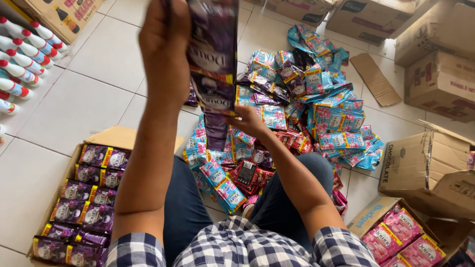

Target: The person sorts and organizes small product sachets from a pile on the floor into a cardboard box.

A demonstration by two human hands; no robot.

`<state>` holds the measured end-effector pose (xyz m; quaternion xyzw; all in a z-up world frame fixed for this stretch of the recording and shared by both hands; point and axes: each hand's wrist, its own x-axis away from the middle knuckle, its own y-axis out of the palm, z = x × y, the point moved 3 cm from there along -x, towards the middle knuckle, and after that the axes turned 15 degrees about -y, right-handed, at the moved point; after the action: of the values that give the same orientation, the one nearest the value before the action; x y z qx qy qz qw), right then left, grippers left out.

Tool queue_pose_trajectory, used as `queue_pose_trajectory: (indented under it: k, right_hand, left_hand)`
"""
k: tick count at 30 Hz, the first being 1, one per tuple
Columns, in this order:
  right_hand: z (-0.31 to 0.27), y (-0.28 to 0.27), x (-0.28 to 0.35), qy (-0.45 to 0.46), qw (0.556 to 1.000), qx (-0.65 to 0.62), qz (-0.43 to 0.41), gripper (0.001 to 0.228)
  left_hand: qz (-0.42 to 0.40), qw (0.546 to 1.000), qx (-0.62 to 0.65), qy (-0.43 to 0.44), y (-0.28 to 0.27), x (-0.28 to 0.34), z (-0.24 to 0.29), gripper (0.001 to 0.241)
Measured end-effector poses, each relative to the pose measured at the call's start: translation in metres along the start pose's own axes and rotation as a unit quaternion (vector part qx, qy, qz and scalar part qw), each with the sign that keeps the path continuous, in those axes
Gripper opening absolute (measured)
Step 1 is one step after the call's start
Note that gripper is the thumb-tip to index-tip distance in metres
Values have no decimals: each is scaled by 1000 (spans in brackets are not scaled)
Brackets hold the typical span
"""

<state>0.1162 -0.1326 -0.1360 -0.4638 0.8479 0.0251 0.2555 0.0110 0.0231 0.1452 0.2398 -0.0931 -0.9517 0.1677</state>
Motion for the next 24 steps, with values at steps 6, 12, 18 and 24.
queue_pose_trajectory:
  k: [6,12,18,24]
  right_hand:
    - [56,8,21,104,993,50,15,13]
    - [60,-5,13,7,997,14,74,20]
    - [30,-47,-5,90,976,-71,182,24]
    - [-99,-55,-26,-32,973,-142,179,20]
  left_hand:
    - [-20,988,129,76,-5,13,52,5]
    - [-3,990,138,-7,1,87,95,23]
    - [-21,987,152,-44,-23,125,76,29]
    - [-32,984,72,-158,-56,130,-24,33]
